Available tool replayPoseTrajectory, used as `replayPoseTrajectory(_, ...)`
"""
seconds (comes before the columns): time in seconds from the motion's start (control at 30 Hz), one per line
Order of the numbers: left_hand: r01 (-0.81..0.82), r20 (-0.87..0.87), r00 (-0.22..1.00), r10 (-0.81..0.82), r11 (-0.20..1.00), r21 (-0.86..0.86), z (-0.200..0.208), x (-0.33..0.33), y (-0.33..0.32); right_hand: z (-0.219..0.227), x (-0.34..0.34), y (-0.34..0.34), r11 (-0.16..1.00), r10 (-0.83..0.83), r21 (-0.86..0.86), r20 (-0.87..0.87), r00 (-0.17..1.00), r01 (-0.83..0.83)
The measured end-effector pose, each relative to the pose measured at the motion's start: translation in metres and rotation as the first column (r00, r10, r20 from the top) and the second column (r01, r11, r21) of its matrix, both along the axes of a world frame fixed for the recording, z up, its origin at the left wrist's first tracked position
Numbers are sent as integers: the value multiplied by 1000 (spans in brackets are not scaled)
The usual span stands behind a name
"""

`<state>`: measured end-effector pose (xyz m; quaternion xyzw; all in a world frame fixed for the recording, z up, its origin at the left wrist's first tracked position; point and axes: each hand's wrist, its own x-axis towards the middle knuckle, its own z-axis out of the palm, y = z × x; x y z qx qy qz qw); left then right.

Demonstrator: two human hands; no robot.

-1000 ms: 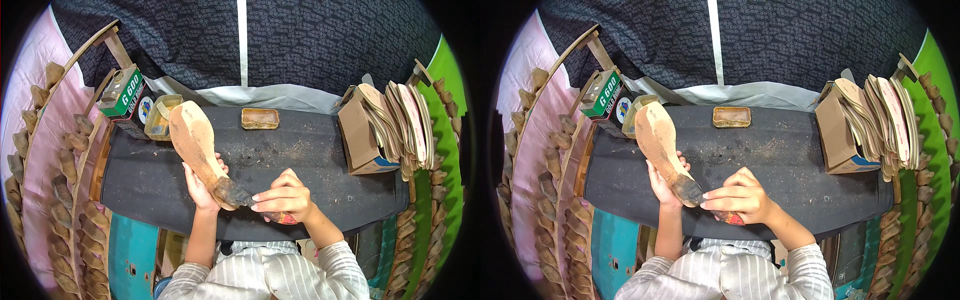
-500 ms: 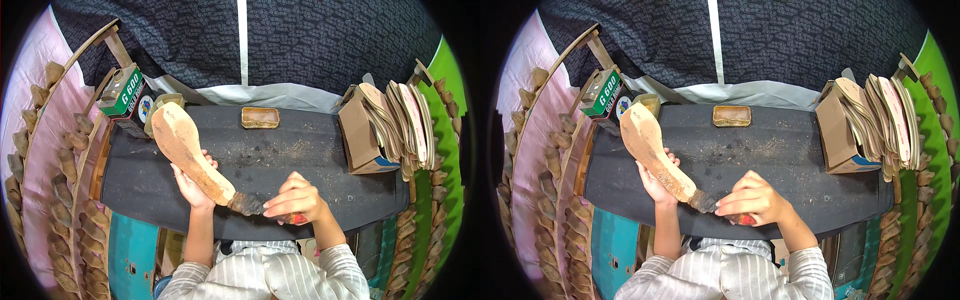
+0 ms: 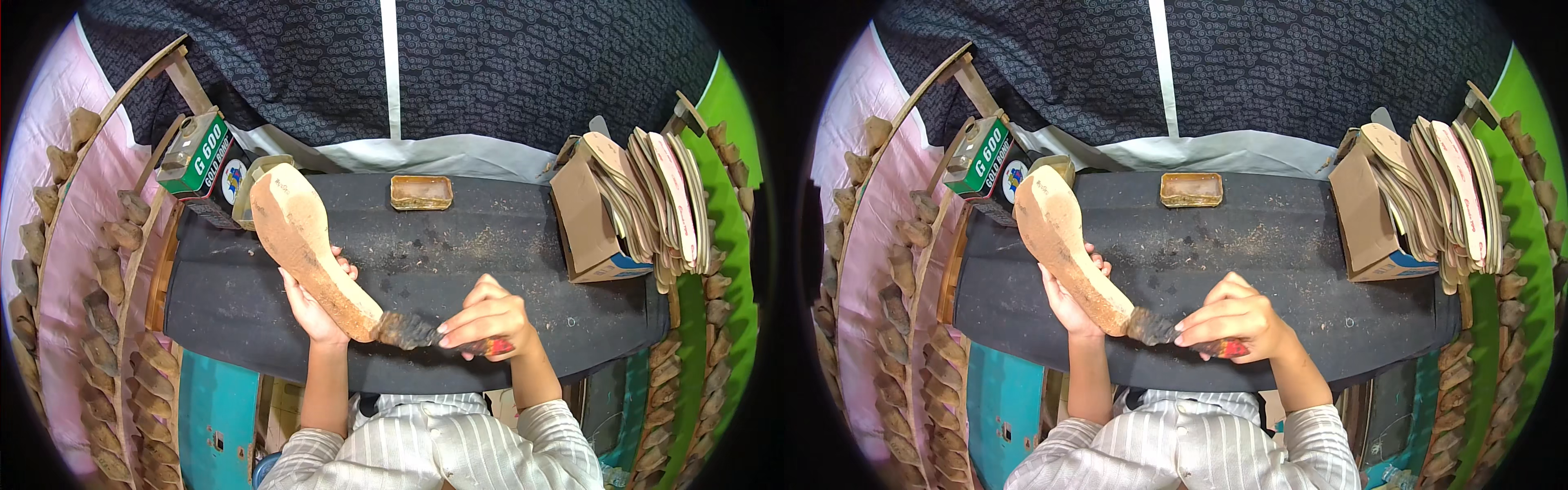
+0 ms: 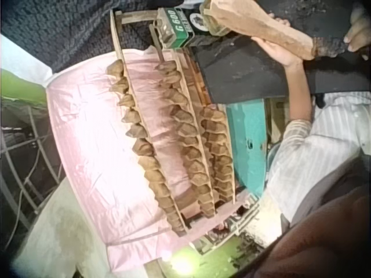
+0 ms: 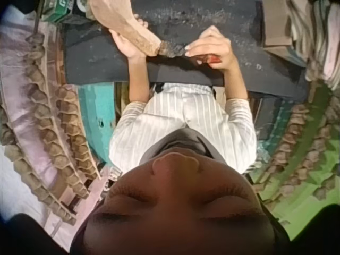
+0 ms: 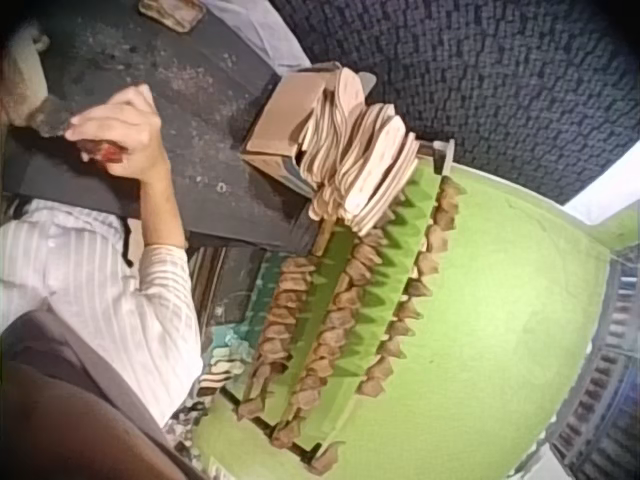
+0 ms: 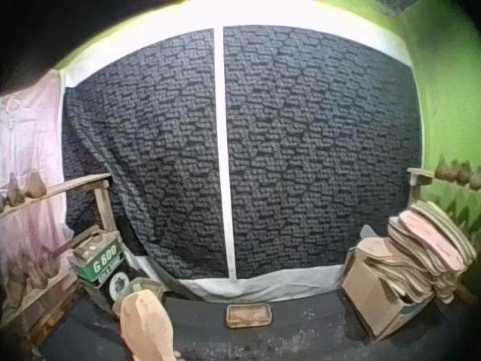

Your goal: The person takes shoe insoles from a box, applies adhesive to each insole using a brush, and places the glued insoles into a basket.

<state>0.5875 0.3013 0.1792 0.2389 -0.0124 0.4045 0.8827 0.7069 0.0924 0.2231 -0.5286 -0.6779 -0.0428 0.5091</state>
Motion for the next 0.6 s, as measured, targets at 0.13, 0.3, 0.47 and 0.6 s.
replayPoseTrajectory(0.13,-12,-22,1000,12,1000,6,-1,1,-3,-1,0,2,984,-119,129,-36,992,123)
replayPoseTrajectory(0.3,-70,8,998,70,997,14,-1,5,-8,0,-14,9,986,-165,61,156,974,157)
replayPoseTrajectory(0.47,-150,4,989,150,988,34,0,3,-6,0,-12,-1,995,-94,-31,115,989,98)
replayPoseTrajectory(0.6,-123,-5,992,123,991,44,-6,0,-2,7,-5,-3,996,-84,-11,63,994,85)
